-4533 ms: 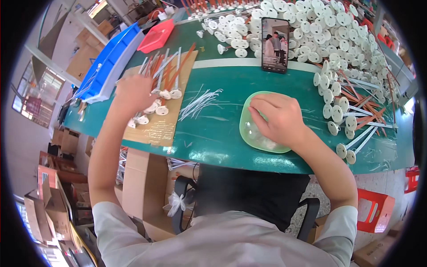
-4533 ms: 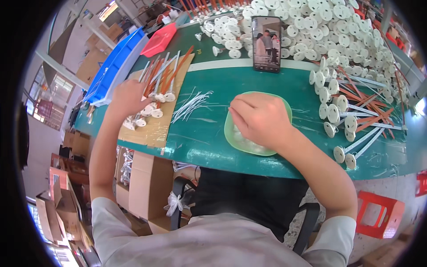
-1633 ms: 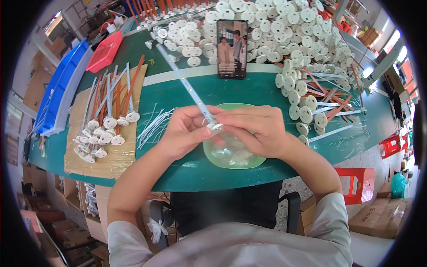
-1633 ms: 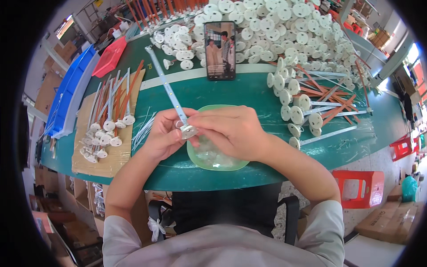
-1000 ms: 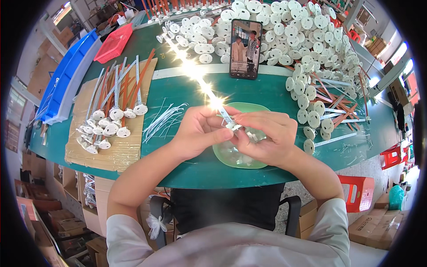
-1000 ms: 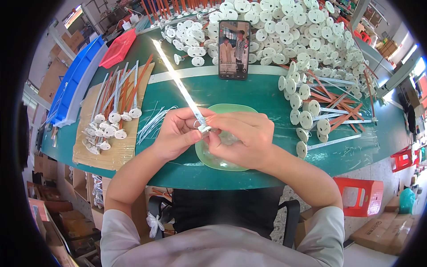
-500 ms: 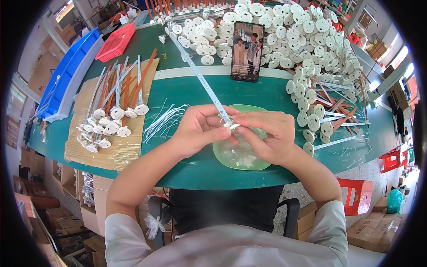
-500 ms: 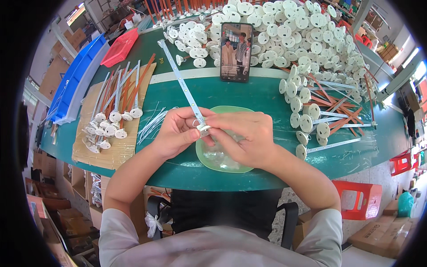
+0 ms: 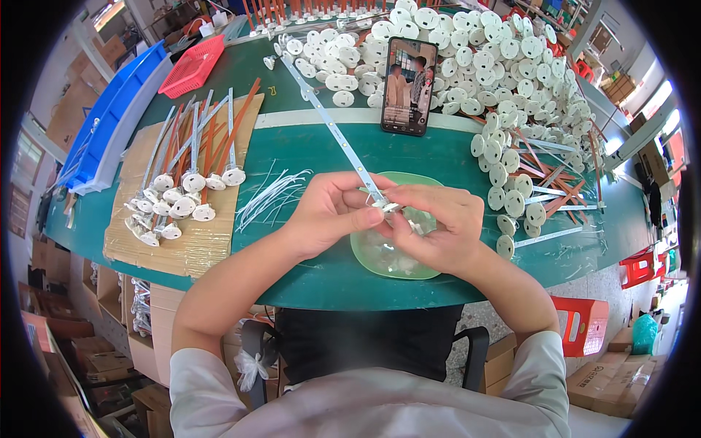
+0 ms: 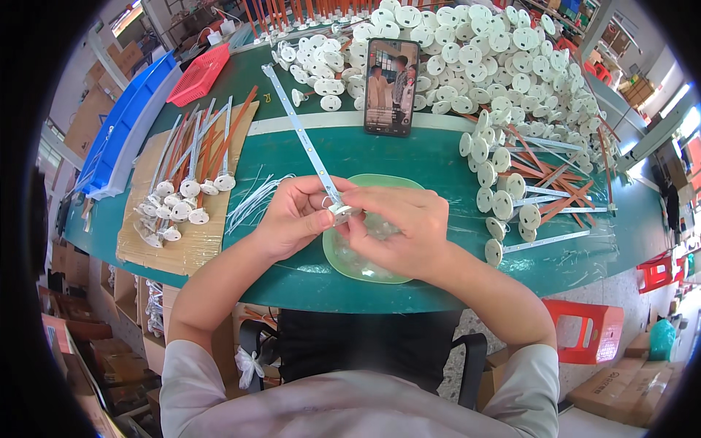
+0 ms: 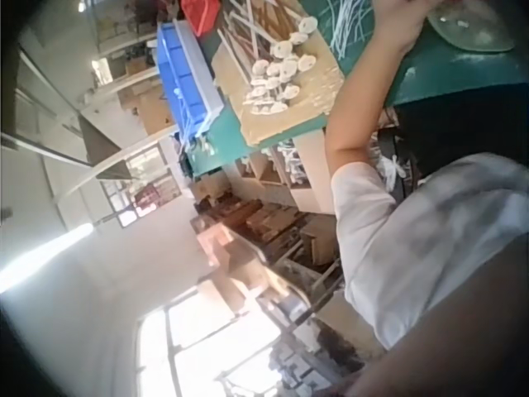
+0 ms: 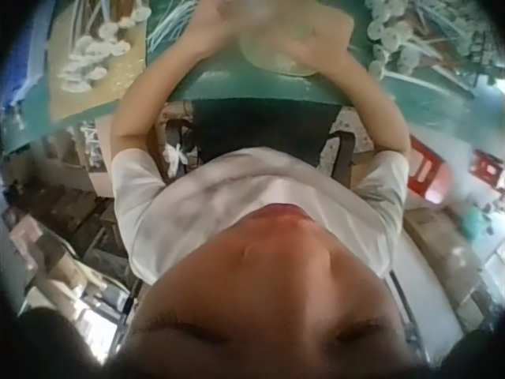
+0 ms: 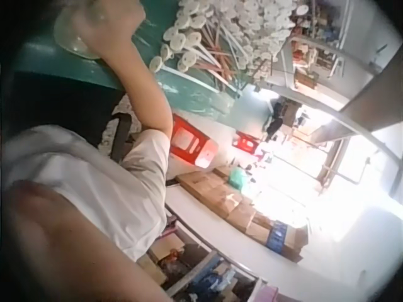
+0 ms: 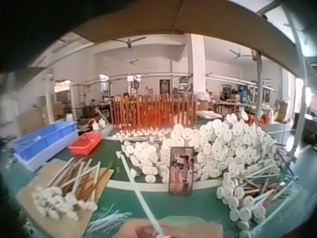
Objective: The person assembles LED light fixtures by hand at a green workbench. They repeatedly pick up white circular diffusers and attach them to a flexible LED strip, then place the completed units into a green tray. The process involves handling small components and wires in a repetitive assembly line fashion.
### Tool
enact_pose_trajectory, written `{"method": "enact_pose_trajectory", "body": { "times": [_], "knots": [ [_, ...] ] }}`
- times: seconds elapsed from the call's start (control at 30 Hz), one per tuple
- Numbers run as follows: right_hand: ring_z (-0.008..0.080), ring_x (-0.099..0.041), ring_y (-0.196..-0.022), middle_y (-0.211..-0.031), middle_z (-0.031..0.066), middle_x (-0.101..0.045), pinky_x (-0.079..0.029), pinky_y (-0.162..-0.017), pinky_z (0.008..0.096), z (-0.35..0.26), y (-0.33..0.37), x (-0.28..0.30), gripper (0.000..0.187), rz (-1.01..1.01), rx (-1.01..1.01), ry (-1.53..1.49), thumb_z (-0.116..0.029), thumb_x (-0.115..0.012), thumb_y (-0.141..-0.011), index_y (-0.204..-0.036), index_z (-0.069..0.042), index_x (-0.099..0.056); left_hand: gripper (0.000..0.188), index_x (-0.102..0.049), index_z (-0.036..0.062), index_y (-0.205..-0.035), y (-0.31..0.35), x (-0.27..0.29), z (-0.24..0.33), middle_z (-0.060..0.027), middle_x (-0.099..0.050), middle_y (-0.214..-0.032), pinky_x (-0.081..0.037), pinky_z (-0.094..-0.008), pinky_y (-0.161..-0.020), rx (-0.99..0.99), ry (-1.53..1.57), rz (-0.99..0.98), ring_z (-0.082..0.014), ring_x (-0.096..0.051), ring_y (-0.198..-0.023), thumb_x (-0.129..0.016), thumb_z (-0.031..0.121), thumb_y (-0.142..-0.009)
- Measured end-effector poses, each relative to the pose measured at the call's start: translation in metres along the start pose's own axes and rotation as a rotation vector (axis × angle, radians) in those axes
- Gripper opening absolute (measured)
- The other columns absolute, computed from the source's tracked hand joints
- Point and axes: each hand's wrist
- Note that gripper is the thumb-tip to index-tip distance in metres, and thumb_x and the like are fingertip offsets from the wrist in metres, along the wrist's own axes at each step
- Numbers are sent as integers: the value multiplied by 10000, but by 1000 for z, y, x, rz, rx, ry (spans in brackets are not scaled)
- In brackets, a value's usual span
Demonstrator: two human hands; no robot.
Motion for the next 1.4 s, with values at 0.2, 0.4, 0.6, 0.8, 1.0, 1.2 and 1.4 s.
{"method": "enact_pose_trajectory", "body": {
  "times": [0.2,0.4,0.6,0.8,1.0,1.2,1.4],
  "knots": [
    [235,-763,-749,-901,129,-771,-602,-653,290,-1,-4,-2,278,26,2,-31,19,-761,-723,-999,-17,-748,536,-541,-60,-1366,0,3,-1,-170,-706,-1192,-603,-390,-882,-19,-6,-17,-231,-709,-1044,-739,209,-947],
    [260,-737,-759,-945,128,-753,-594,-647,314,2,-4,-3,260,89,75,68,14,-788,-717,-971,-6,-734,526,-533,-46,-1374,-3,-4,0,-167,-706,-1180,-603,-397,-879,-42,68,10,-235,-707,-1051,-709,245,-973],
    [236,-614,-711,-902,81,-672,-510,-556,308,2,-13,8,321,56,425,463,24,-808,-648,-955,-20,-726,402,-562,-9,-1331,2,-6,-4,-158,-714,-1156,-600,-405,-894,-56,42,102,-233,-708,-1048,-673,183,-996],
    [229,-626,-721,-878,76,-634,-522,-557,302,6,-13,7,382,-15,475,510,-52,-732,-562,-940,4,-717,301,-594,16,-1256,4,-9,-6,-152,-720,-1123,-595,-416,-908,-32,85,170,-243,-716,-1021,-678,112,-983],
    [238,-648,-763,-898,85,-614,-539,-574,303,7,-13,4,347,-51,444,549,-85,-710,-575,-910,6,-686,273,-604,16,-1220,5,-12,-4,-149,-722,-1100,-595,-419,-916,-12,70,179,-250,-721,-1007,-689,99,-974],
    [260,-626,-743,-864,103,-570,-522,-555,310,9,-12,1,300,-62,376,445,-28,-721,-617,-903,21,-643,274,-607,19,-1219,3,-12,-5,-147,-720,-1098,-597,-414,-921,-10,57,182,-234,-719,-1010,-690,122,-979],
    [262,-598,-697,-842,112,-568,-487,-518,326,4,-10,-2,323,-51,338,328,70,-735,-610,-906,26,-615,288,-608,21,-1233,1,-5,3,-134,-712,-1159,-579,-399,-940,-11,116,289,-228,-712,-1042,-675,172,-997]
  ]
}}
Point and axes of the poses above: each hand's wrist, its own y-axis away from the middle knuckle, its own x-axis out of the back of the hand, z = x × y
